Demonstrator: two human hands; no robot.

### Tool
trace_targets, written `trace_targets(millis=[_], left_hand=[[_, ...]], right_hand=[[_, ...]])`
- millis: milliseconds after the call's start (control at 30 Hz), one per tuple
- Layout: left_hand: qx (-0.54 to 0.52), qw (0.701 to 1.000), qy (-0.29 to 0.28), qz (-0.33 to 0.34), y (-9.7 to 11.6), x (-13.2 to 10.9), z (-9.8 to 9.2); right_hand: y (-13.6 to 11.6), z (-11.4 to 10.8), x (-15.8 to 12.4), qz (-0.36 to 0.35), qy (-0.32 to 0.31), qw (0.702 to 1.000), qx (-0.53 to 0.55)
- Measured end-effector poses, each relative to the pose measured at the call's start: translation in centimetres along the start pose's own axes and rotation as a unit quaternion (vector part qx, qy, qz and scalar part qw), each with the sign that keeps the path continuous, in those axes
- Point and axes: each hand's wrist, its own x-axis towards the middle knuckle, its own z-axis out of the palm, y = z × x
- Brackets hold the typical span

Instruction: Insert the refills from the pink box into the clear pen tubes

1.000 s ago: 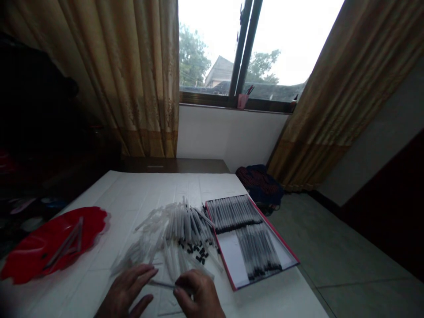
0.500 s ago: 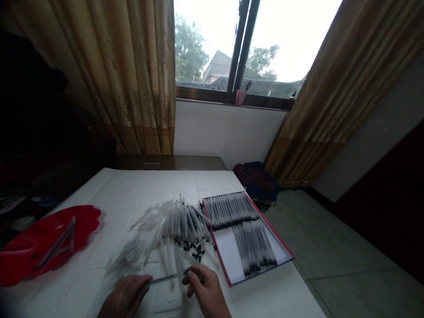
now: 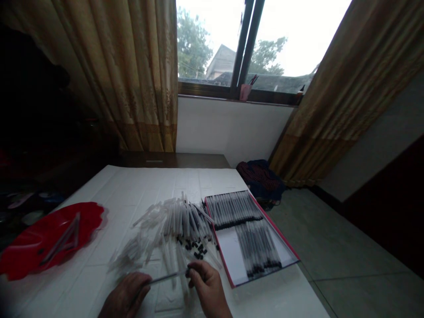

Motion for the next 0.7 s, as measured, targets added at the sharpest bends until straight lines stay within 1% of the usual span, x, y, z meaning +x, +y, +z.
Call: trace_targets(millis=[133, 200, 367, 467, 533, 600, 667, 700], left_hand=[[0.000, 1.000, -0.022, 0.001, 0.05, 0.09, -0.10], [-0.002, 1.000, -0.024, -0.001, -0.10, -0.09, 0.10], [0.005, 1.000, 0.017, -0.015, -0.30, -0.43, 0.69], [0.007, 1.000, 0.027, -0.009, -0.07, -0.16, 0.39], [0.008, 1.000, 0.018, -0.006, 0.09, 0.10, 0.01], [0.007, 1.000, -0.003, -0.001, 0.14, 0.23, -0.23], [0.006, 1.000, -0.023, -0.002, 0.06, 0.16, -0.21], [0.007, 1.000, -0.022, -0.005, 0.00, 0.06, -0.12]], right_hand=[[0.29, -0.09, 0.07, 0.001, 0.002, 1.000, 0.005], [0.42, -0.06, 0.14, -0.002, 0.005, 1.000, 0.004], [0.64, 0.04, 0.17, -0.010, 0.011, 1.000, -0.004], [0.60, 0.00, 0.08, -0.011, 0.005, 1.000, -0.006], [0.52, -0.04, 0.03, -0.013, 0.003, 1.000, -0.001], [0.43, -0.06, 0.00, -0.015, 0.005, 1.000, 0.005], [0.34, -0.07, 0.00, -0.014, 0.008, 1.000, 0.011], [0.29, -0.06, 0.01, -0.014, 0.009, 1.000, 0.014]])
